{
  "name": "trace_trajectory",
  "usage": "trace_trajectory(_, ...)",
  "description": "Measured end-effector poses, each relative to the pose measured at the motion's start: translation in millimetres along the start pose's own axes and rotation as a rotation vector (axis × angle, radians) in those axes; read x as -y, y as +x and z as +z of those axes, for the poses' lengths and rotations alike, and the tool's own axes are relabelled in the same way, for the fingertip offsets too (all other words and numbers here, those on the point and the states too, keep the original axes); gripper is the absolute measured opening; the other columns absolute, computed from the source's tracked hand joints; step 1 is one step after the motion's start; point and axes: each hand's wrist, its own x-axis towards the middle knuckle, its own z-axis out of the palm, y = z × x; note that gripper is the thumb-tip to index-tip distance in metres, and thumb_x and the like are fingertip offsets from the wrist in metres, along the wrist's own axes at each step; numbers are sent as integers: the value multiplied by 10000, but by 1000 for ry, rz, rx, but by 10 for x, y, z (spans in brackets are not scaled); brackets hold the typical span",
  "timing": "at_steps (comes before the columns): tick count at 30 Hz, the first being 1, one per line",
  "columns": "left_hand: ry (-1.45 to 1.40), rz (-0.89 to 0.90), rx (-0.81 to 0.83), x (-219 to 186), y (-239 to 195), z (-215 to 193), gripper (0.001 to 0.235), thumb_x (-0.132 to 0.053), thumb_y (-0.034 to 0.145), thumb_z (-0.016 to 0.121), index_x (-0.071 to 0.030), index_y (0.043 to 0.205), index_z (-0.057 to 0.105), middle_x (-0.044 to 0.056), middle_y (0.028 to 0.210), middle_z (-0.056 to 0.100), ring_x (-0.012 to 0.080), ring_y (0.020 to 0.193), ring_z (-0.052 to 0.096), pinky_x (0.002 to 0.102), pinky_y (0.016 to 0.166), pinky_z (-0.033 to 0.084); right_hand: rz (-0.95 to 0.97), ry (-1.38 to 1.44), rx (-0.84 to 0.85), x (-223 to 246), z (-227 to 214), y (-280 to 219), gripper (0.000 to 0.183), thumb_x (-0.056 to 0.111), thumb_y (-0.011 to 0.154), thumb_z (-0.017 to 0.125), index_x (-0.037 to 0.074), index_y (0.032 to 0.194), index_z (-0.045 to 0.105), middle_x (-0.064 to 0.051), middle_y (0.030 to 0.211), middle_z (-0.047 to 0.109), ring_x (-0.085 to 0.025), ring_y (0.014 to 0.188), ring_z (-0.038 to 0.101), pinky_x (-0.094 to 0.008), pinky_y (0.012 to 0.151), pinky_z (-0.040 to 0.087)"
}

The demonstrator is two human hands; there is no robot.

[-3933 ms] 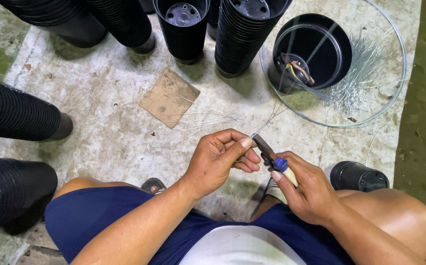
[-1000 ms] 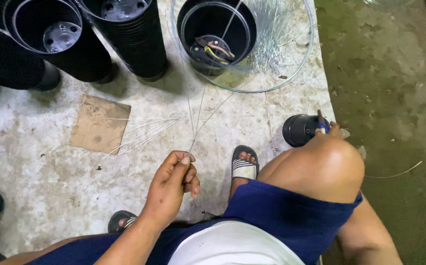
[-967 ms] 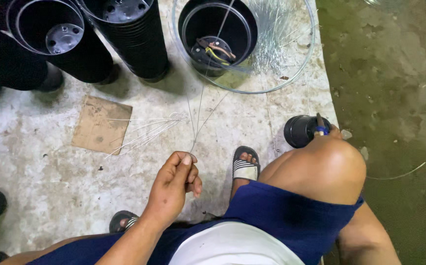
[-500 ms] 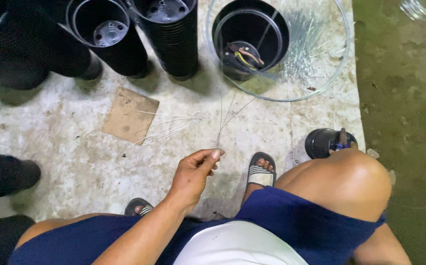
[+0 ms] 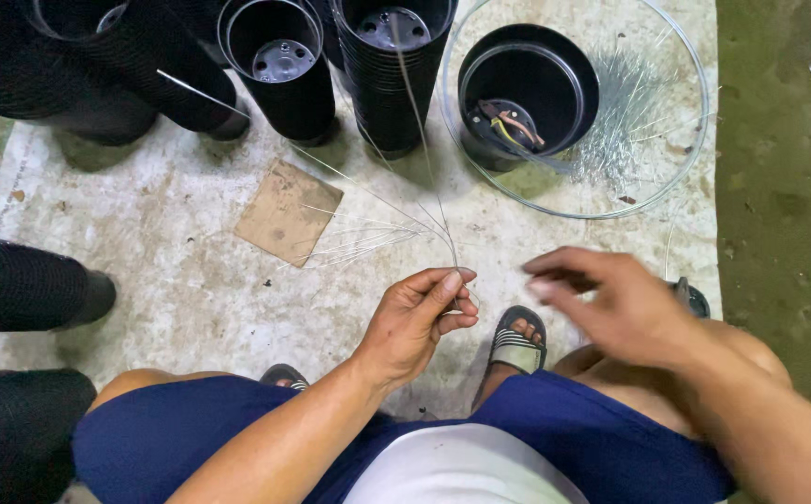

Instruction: The person sits on the floor and bends thin metal wires by hand, then uses pliers to cut and shape them. They repeatedly pick up wires, bend them into loops, and place them into a glass bowl.

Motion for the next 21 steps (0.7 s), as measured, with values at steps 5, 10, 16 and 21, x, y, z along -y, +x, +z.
trace_trajectory(5,23,44,-29,-26,-32,-9,268,-207,1024,639,2,1180,702,40,982,717,105,877,651,273,780,565,-53,203,73,556,617,263,211,235,944,717,25,947,703,-55,768,676,-92,703,564,-282,610,488)
trace_trajectory(10,-25,80,55,-32,-83,-97,255,-215,1061,633,-3,1182,707,37,957,694,93,838,622,254,755,539,-7,790,273,327,792,386,190,187,1011,627,27,910,643,-21,820,617,-96,723,534,-255,669,455)
trace_trajectory(16,-7,97,117,16,-77,-103,225,-217,1092,626,-5,1148,678,40,919,676,105,839,634,260,752,530,72,1131,350,88,860,389,152,140,996,582,37,892,624,-65,865,642,-132,707,513,-267,656,421)
trace_trajectory(21,149,194,-66,-58,10,-107,258,-251,1046,621,-23,1151,682,36,964,688,102,918,654,264,786,551,-17,1074,292,43,890,409,162,135,1012,572,22,912,633,-41,866,576,-149,784,545,-295,731,466)
